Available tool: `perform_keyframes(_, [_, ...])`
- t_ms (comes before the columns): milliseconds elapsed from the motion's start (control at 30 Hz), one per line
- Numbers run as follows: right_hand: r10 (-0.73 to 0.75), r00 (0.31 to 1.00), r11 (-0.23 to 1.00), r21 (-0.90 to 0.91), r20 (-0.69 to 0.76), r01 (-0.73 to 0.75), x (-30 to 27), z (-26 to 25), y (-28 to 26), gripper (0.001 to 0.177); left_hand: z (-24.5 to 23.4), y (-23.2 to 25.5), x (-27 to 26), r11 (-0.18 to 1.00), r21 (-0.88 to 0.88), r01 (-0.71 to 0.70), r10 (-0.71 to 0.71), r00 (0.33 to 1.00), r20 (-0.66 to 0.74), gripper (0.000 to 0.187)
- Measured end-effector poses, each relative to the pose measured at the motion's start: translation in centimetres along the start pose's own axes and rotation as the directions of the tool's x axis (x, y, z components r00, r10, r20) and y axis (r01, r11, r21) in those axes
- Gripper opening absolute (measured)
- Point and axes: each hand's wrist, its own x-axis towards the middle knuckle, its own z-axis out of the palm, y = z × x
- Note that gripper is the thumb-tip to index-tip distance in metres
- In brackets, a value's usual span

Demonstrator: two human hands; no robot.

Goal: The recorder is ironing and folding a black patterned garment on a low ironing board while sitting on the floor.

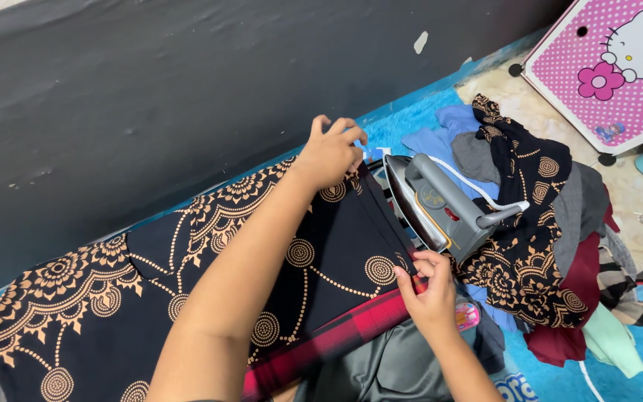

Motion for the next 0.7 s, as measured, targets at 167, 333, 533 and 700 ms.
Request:
perform_keyframes(167, [0.043, 0.999, 0.998, 0.035, 0.026, -0.044, -0.2, -0.1, 0.4, 0.046, 0.6, 2.6, -2.8, 0.990, -0.059, 0.126, -0.137, 0.958, -0.254, 0.013])
perform_keyframes(333, [0.091, 0.996, 0.994, 0.060, 0.018, -0.092, 0.0, -0.6, -1.0, 0.053, -1.3, 9.2, -8.8, 0.872, -0.216, 0.440, -0.485, 0.714, -0.504, 0.034])
perform_keyframes(533, [-0.124, 0.991, 0.934, -0.344, -0.050, 0.099, 2.5, -0.6, -9.3, 0.046, -0.5, 16.8, -15.8, 0.748, -0.105, 0.656, -0.655, 0.703, -0.275, 0.065])
perform_keyframes(700, [-0.449, 0.632, 0.876, 0.174, 0.631, 0.450, 5.5, 5.8, -12.0, 0.047, 0.3, 17.6, -16.1, 0.735, 0.093, 0.672, -0.670, 0.740, -0.057, 0.084])
